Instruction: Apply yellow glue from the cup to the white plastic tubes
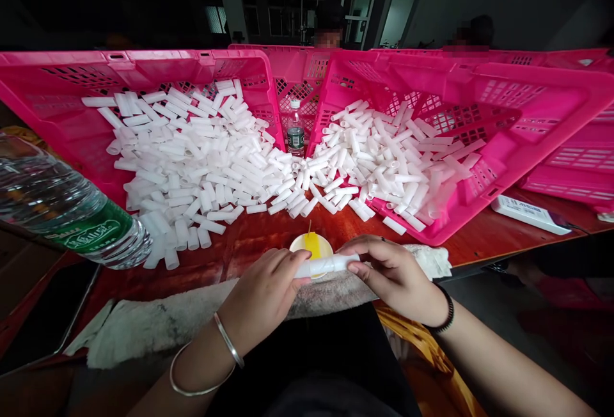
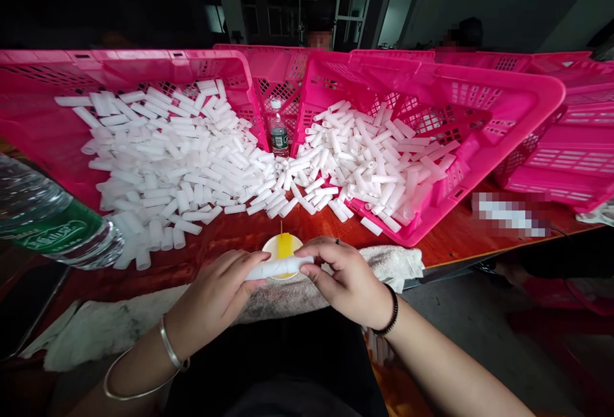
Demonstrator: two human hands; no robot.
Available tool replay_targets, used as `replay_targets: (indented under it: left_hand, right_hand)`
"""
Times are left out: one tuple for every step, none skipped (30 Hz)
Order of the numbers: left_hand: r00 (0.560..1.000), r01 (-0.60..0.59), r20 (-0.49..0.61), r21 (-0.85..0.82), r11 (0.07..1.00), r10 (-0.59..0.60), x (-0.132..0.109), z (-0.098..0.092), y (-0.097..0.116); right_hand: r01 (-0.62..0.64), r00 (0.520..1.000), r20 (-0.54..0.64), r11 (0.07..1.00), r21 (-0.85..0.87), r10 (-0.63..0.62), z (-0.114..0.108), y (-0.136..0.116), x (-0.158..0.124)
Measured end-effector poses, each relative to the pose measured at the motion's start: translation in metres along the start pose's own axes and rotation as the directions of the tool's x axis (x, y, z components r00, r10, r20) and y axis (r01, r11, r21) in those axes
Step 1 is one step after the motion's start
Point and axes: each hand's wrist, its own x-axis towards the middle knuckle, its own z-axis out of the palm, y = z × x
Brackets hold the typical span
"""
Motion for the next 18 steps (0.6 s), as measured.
replay_targets:
  left_hand:
    - [1.000,-0.013,0.006,0.014,1.000,0.013,-0.001,-0.001,0.002]
    - [1.000,-0.016,0.019,0.030,0.999,0.016,-0.001,-0.002,0.005]
    - [0.999,-0.008,0.037,0.043,0.999,0.007,-0.001,-0.003,0.009]
    - [0.998,0.008,0.059,0.045,0.999,-0.011,-0.002,-0.004,0.012]
    - [0.996,0.030,0.080,0.026,0.999,-0.032,-0.001,-0.004,0.017]
    - [0.993,0.061,0.103,-0.024,0.998,-0.058,-0.001,-0.004,0.022]
    - [0.987,0.107,0.128,-0.107,0.988,-0.093,-0.001,-0.005,0.026]
    - [0.977,0.170,0.163,-0.220,0.961,-0.135,0.000,-0.004,0.031]
    - [0.960,0.248,0.218,-0.358,0.900,-0.177,0.000,-0.004,0.036]
    - [0.931,0.340,0.300,-0.505,0.794,-0.208,0.001,-0.004,0.039]
    - [0.888,0.442,0.406,-0.631,0.637,-0.215,0.001,-0.003,0.043]
    - [0.836,0.541,0.515,-0.711,0.450,-0.192,0.002,-0.002,0.046]
    - [0.782,0.621,0.605,-0.738,0.265,-0.146,0.002,-0.001,0.049]
    - [0.740,0.673,0.664,-0.731,0.118,-0.106,0.002,0.000,0.052]
    - [0.718,0.695,0.690,-0.718,0.035,-0.095,0.003,0.000,0.056]
    - [0.719,0.691,0.684,-0.722,0.027,-0.118,0.003,0.001,0.060]
    - [0.743,0.666,0.649,-0.741,0.087,-0.162,0.003,0.001,0.065]
    - [0.781,0.624,0.592,-0.756,0.197,-0.199,0.003,0.001,0.069]
  right_hand:
    - [-0.020,1.000,0.001,1.000,0.011,0.020,0.001,-0.002,-0.001]
    - [-0.053,0.999,0.008,0.998,0.024,0.052,0.002,-0.003,-0.002]
    - [-0.094,0.995,0.025,0.995,0.039,0.093,0.003,-0.005,-0.003]
    - [-0.142,0.989,0.051,0.988,0.057,0.139,0.005,-0.007,-0.004]
    - [-0.193,0.978,0.088,0.978,0.077,0.187,0.007,-0.009,-0.005]
    - [-0.242,0.965,0.127,0.965,0.100,0.229,0.008,-0.011,-0.005]
    - [-0.276,0.955,0.150,0.953,0.124,0.257,0.009,-0.013,-0.004]
    - [-0.284,0.953,0.147,0.949,0.140,0.264,0.010,-0.015,-0.004]
    - [-0.258,0.963,0.117,0.956,0.138,0.243,0.011,-0.016,-0.004]
    - [-0.203,0.978,0.073,0.973,0.109,0.196,0.011,-0.017,-0.003]
    - [-0.129,0.991,0.024,0.990,0.054,0.128,0.013,-0.018,-0.003]
    - [-0.055,0.998,-0.013,0.998,-0.016,0.055,0.014,-0.018,-0.003]
    - [0.001,1.000,-0.031,0.997,-0.081,-0.004,0.017,-0.019,-0.003]
    - [0.029,0.999,-0.033,0.991,-0.127,-0.033,0.020,-0.019,-0.003]
    - [0.028,0.999,-0.032,0.988,-0.150,-0.034,0.024,-0.021,-0.003]
    - [0.007,0.999,-0.039,0.988,-0.156,-0.013,0.029,-0.022,-0.003]
    - [-0.023,0.999,-0.052,0.988,-0.155,0.016,0.032,-0.024,-0.004]
    - [-0.052,0.997,-0.060,0.987,-0.153,0.043,0.034,-0.027,-0.005]
